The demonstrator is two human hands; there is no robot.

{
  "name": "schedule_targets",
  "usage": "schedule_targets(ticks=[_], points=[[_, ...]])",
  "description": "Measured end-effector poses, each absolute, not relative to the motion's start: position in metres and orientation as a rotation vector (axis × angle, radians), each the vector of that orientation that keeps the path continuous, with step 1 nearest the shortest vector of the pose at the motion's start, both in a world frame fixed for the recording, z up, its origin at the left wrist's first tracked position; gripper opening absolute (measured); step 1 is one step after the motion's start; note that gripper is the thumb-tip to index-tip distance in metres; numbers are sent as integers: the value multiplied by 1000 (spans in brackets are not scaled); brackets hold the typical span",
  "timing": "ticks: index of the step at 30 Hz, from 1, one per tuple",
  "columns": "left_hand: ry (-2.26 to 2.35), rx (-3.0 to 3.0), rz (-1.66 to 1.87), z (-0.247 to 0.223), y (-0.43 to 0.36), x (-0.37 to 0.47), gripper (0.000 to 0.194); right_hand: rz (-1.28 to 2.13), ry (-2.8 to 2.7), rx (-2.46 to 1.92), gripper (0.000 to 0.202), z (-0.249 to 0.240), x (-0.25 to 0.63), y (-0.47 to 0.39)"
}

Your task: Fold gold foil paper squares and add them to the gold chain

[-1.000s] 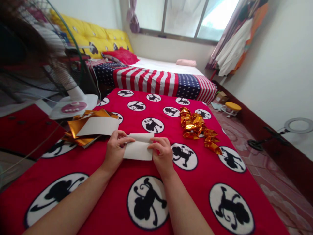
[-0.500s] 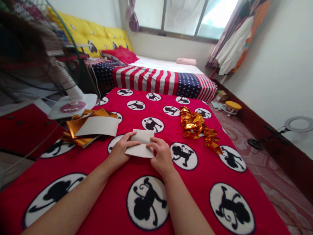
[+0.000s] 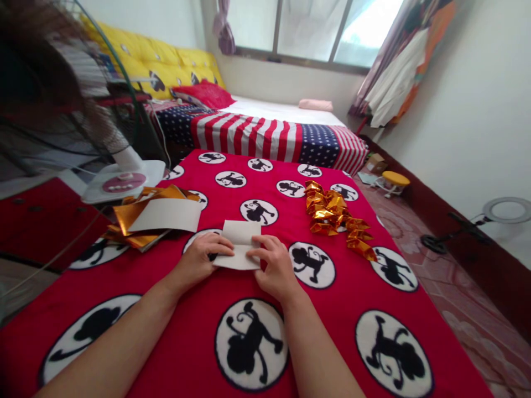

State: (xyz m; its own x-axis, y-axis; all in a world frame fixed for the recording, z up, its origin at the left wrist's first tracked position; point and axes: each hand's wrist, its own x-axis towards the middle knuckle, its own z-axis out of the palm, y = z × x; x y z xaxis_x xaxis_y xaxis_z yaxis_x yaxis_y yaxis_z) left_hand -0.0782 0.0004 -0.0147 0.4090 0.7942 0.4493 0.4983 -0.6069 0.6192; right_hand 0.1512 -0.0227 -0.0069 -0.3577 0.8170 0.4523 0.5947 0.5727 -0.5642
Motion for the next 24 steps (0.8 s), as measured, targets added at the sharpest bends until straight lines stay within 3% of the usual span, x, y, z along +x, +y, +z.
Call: schedule_targets(ticks=[4,7,9,12,17,24], points=[[1098,2278,992,-12,-1,-79,28,530,-2100,-1023,34,-4,152,-24],[1070,2266,925,-7,-1,-81,16,623,-2071,-1030,17,-2,153,-24],[1067,2244,893,-4,0,-82,13,673,-2027,-1062,17,-1,153,-24],[1089,2184,907,-3,1,-82,24,736,-1929,-1126,21,0,150,-23],[1205,2079,986,-6,2,-76,13,752,-1751,-1221,23,-4,142,-19],[1279,2039,975,-8,3,-75,14,792,-1732,-1250,12,-1,142,-19]])
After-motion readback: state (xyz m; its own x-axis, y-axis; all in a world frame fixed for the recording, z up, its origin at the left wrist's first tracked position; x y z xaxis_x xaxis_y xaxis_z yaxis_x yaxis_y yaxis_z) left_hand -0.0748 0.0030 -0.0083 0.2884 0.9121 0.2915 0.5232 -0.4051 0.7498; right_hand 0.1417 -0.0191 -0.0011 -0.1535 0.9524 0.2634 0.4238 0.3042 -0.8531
